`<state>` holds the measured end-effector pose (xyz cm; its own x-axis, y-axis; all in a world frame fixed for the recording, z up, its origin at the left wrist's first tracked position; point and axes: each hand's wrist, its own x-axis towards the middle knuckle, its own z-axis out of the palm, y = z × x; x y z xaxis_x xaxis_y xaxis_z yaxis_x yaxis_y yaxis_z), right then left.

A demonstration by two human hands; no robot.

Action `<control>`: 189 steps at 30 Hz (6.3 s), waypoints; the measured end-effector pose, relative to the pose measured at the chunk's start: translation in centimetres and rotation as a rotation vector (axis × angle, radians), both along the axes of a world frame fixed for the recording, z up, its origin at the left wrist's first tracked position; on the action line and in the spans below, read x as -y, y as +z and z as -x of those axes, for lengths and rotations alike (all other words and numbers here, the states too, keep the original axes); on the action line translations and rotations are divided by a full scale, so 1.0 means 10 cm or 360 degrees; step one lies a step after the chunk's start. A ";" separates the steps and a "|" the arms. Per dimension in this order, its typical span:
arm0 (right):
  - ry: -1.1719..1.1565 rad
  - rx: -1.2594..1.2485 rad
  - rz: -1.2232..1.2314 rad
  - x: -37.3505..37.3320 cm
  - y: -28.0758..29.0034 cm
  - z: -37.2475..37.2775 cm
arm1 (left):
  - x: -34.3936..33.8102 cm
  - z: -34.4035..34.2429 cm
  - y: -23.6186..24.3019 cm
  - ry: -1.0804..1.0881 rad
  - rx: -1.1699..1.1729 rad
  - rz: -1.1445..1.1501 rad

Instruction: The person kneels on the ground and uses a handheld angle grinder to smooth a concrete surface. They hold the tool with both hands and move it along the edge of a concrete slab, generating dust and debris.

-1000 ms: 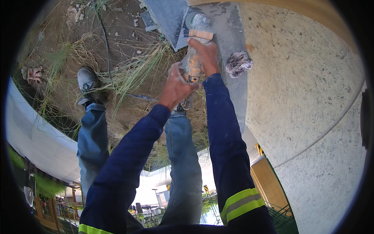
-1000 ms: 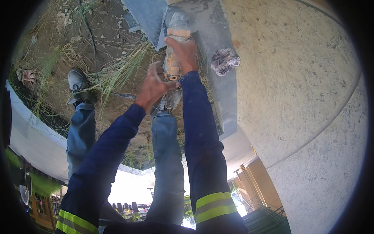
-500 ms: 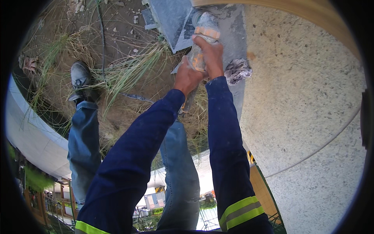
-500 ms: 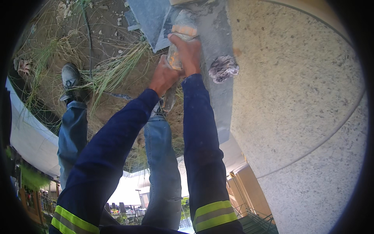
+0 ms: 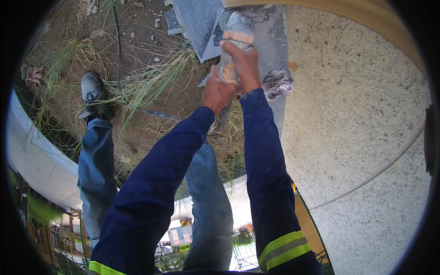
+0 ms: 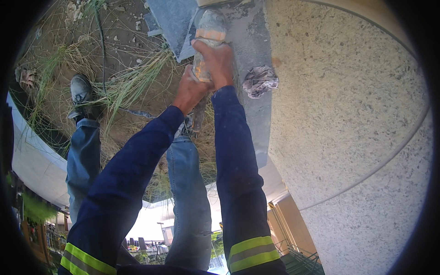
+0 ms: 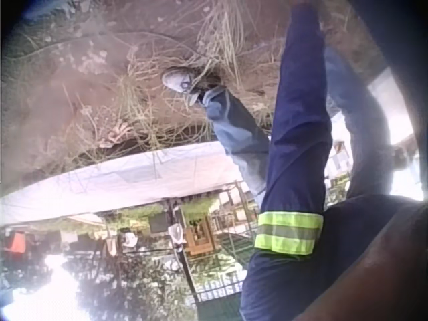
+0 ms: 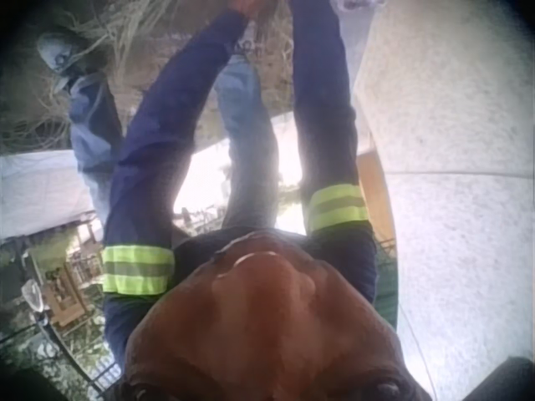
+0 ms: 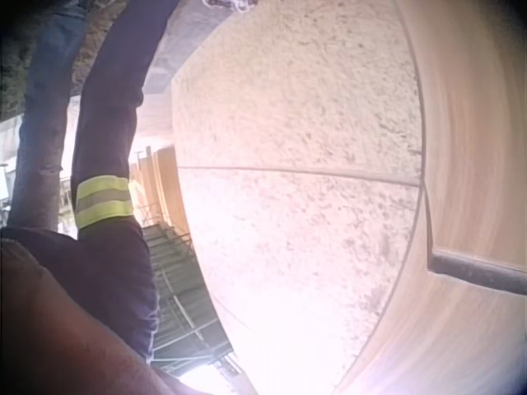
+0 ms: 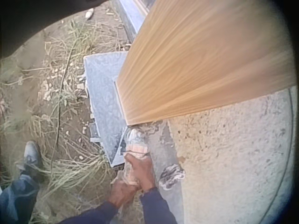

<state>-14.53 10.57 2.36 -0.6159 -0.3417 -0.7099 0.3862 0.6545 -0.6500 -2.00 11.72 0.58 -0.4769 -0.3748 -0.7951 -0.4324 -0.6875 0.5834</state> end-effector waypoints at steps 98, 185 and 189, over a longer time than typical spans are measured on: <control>-0.0040 -0.0037 0.0016 -0.13 0.04 -0.05 | 0.12 -0.02 0.31 -0.0087 -0.0025 -0.0038; 0.0021 -0.0095 -0.0052 -0.06 0.06 -0.21 | 0.06 -0.21 0.15 -0.0035 -0.0037 -0.0012; -0.0131 -0.0102 0.0185 0.01 -0.01 -0.12 | 0.18 -0.11 0.12 -0.0077 -0.0065 -0.0064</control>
